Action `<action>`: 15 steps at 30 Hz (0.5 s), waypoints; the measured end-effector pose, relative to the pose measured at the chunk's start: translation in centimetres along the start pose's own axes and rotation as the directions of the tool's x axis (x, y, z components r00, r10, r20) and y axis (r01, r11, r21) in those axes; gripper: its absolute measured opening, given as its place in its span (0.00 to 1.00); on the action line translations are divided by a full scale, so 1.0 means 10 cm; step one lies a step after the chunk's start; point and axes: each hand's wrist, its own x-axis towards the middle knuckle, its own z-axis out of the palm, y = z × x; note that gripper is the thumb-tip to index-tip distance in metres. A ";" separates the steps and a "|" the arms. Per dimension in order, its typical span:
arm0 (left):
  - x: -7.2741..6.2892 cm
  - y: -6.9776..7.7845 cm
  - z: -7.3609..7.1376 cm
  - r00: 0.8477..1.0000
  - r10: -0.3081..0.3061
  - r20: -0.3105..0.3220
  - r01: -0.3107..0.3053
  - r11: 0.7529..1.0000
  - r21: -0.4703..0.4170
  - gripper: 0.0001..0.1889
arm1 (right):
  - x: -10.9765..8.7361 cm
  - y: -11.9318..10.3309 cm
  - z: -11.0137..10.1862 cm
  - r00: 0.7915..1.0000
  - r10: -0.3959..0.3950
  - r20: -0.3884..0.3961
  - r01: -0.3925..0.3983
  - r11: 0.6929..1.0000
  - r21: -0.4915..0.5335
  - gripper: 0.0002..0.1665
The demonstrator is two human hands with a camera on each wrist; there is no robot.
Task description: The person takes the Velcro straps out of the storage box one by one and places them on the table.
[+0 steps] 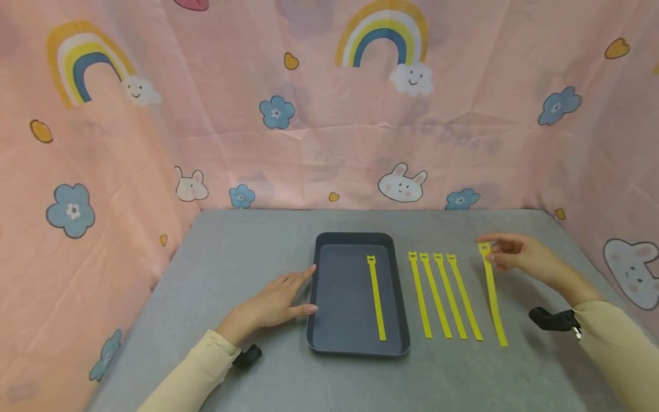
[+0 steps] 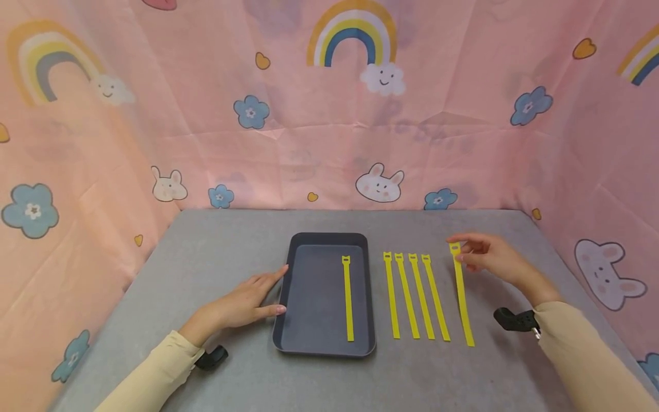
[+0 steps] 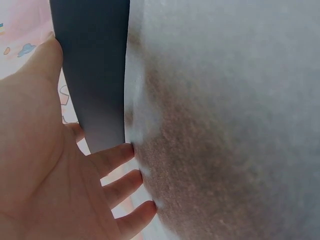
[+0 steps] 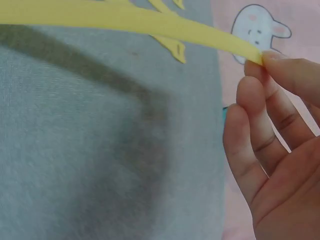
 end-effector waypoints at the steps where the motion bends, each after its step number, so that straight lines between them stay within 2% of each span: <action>1: 0.00 0.00 0.00 1.000 0.001 0.000 -0.001 1.000 -0.002 0.46 | 0.01 0.01 0.01 1.000 0.002 -0.012 -0.002 1.000 -0.006 0.31; 9: 0.00 0.00 0.00 1.000 0.009 -0.009 -0.009 1.000 -0.004 0.46 | 0.09 0.12 0.12 0.996 -0.011 -0.084 0.009 1.000 -0.027 0.30; 15: 0.01 -0.01 0.01 1.000 0.007 -0.007 -0.007 1.000 0.004 0.47 | 0.12 0.20 0.21 0.994 -0.050 -0.101 0.047 0.999 -0.028 0.28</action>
